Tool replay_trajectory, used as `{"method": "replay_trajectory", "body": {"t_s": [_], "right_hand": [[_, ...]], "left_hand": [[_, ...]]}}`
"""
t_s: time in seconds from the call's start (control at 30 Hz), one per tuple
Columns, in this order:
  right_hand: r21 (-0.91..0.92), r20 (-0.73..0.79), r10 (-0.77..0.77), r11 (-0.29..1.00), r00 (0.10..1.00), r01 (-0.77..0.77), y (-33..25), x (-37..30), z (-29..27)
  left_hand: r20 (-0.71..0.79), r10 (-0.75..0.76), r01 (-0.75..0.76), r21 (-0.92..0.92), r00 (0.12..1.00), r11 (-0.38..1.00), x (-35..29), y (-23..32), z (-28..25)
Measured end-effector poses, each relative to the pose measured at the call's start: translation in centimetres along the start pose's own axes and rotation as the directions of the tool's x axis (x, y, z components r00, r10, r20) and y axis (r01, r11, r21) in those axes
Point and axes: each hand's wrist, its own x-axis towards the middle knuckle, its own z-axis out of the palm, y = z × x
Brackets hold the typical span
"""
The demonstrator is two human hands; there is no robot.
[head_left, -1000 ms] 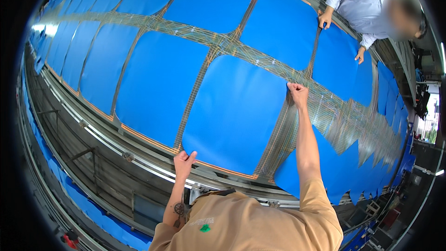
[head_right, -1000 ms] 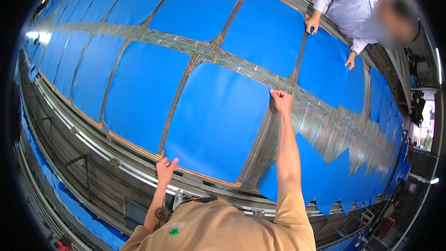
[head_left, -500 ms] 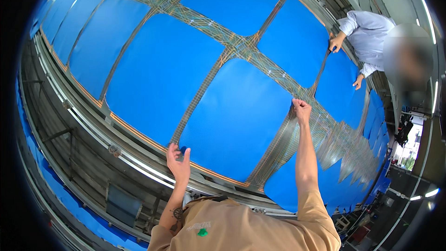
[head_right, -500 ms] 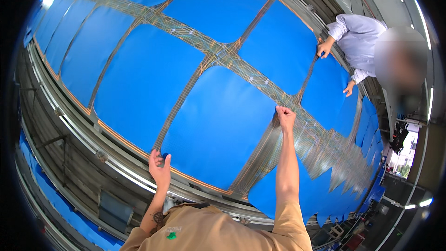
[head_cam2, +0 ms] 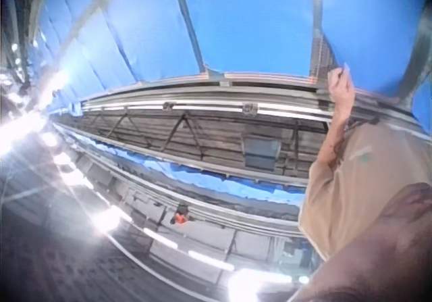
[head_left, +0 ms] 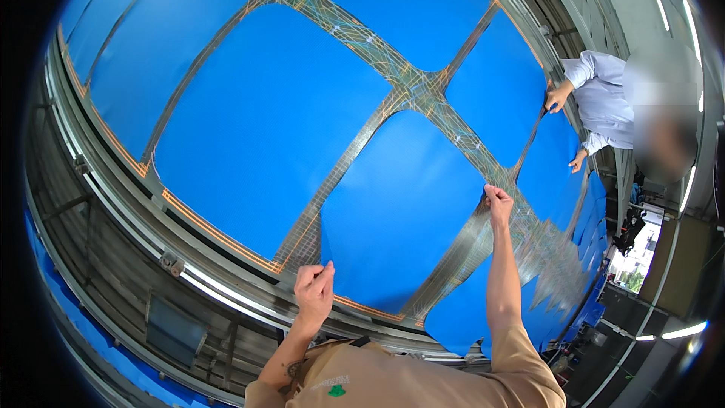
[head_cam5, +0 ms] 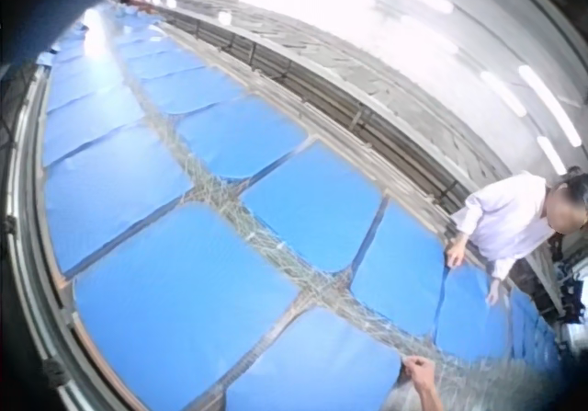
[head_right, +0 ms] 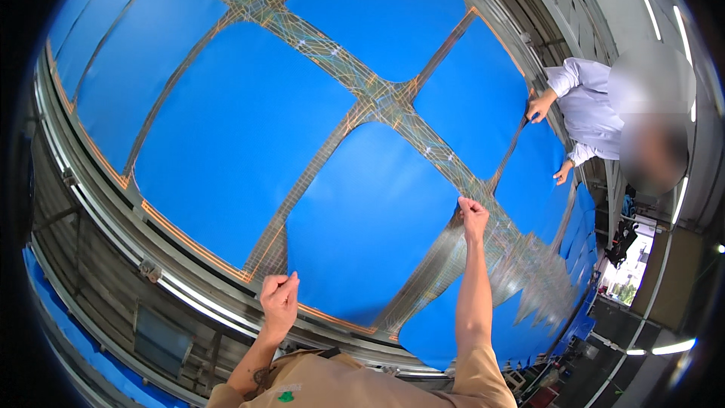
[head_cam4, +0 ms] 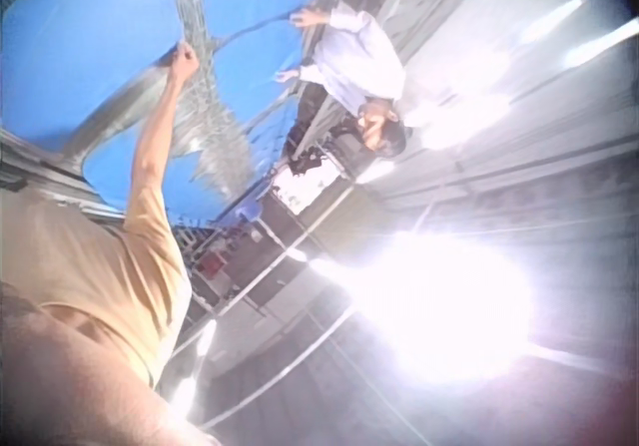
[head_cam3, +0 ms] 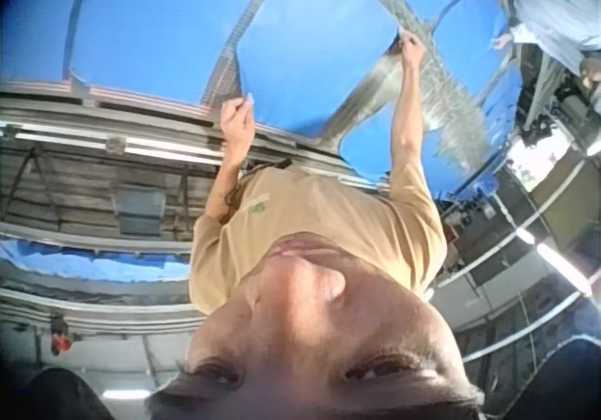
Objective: The person places blue protective film sheets onto a curved metal surface, aligning them within a grid pattern and smoothing each sheet by hand. A second person assists by placing additional sheets nearby.
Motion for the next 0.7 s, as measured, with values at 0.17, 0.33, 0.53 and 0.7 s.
{"method": "replay_trajectory", "body": {"t_s": [0.17,0.33,0.53,0.7], "right_hand": [[-0.028,0.001,0.0,1.0,1.0,0.0,0.3,0.1,-0.2],[-0.02,0.009,-0.024,1.0,1.0,0.025,0.2,0.6,-0.3],[-0.045,0.02,0.005,0.999,1.0,-0.004,1.3,0.8,-0.6],[-0.023,0.031,-0.006,1.0,1.0,0.007,1.2,1.0,-0.8]], "left_hand": [[0.083,-0.005,0.015,-0.116,0.997,0.993,-0.2,1.0,-0.2],[0.046,-0.028,0.033,-0.13,0.999,0.991,-0.8,1.2,0.0],[-0.112,-0.355,0.348,-0.078,0.928,0.934,-0.1,-0.1,-2.2],[-0.121,-0.627,0.593,-0.229,0.769,0.772,-2.0,-2.8,-2.8]]}}
